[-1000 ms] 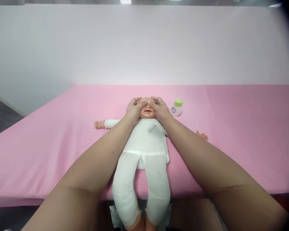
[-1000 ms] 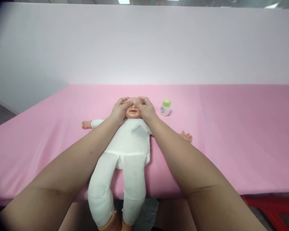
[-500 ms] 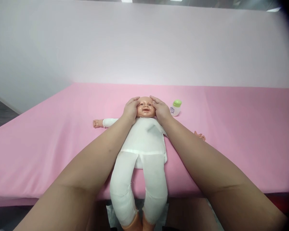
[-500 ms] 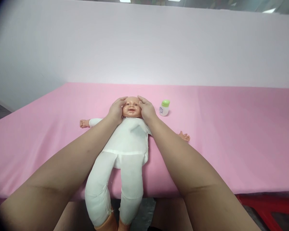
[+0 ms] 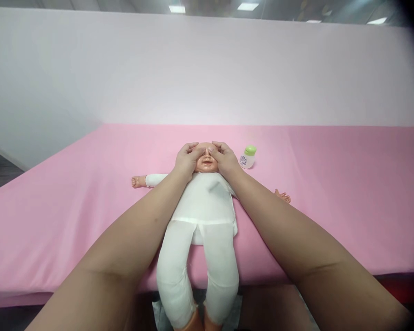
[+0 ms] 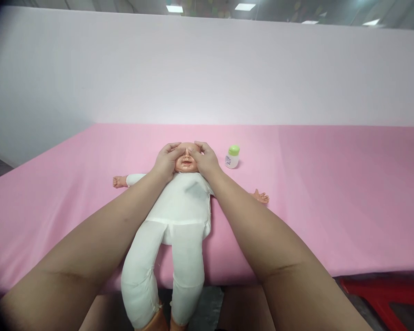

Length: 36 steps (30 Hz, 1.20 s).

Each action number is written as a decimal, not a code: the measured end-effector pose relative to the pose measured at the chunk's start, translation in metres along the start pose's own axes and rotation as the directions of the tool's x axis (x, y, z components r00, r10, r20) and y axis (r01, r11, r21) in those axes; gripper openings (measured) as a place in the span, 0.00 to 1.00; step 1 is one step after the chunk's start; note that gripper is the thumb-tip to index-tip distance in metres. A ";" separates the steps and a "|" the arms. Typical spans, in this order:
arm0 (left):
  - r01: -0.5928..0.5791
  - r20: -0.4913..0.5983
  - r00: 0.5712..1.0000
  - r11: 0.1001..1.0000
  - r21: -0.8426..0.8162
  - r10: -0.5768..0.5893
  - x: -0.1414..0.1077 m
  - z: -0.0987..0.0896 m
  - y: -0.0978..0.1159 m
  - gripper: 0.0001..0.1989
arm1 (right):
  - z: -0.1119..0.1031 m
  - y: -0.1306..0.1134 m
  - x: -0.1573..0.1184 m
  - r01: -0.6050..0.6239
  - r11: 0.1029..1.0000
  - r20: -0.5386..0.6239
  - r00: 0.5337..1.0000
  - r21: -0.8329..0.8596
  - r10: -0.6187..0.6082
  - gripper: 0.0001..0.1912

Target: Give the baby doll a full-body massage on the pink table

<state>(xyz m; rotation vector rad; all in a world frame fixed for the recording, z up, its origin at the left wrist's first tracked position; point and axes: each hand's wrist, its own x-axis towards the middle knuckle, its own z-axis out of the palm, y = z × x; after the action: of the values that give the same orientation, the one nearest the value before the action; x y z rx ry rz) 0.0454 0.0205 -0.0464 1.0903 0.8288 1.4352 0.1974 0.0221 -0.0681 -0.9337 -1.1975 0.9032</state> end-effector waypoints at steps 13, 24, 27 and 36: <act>0.070 -0.035 0.997 0.998 -0.003 -0.070 0.006 -0.003 -0.001 0.17 | -0.002 -0.007 -0.002 -0.084 0.985 0.045 0.996 0.153 0.077 0.25; -0.018 0.002 1.000 0.991 0.133 0.018 0.004 -0.004 0.000 0.20 | -0.001 -0.001 0.002 0.037 0.993 0.028 0.999 -0.112 -0.034 0.27; 0.019 -0.031 0.999 0.990 0.137 -0.015 0.005 -0.002 0.001 0.16 | 0.000 0.004 0.005 0.009 1.000 0.021 1.000 -0.028 -0.008 0.24; 0.054 -0.048 0.998 0.995 0.082 -0.050 0.005 -0.004 0.001 0.13 | -0.002 0.000 0.003 -0.095 0.981 0.079 0.993 0.172 0.082 0.26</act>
<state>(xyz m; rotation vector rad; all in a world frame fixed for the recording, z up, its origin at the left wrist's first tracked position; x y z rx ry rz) 0.0414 0.0260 -0.0457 1.0943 0.9502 1.3968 0.1994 0.0245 -0.0676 -0.8234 -1.1237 1.1032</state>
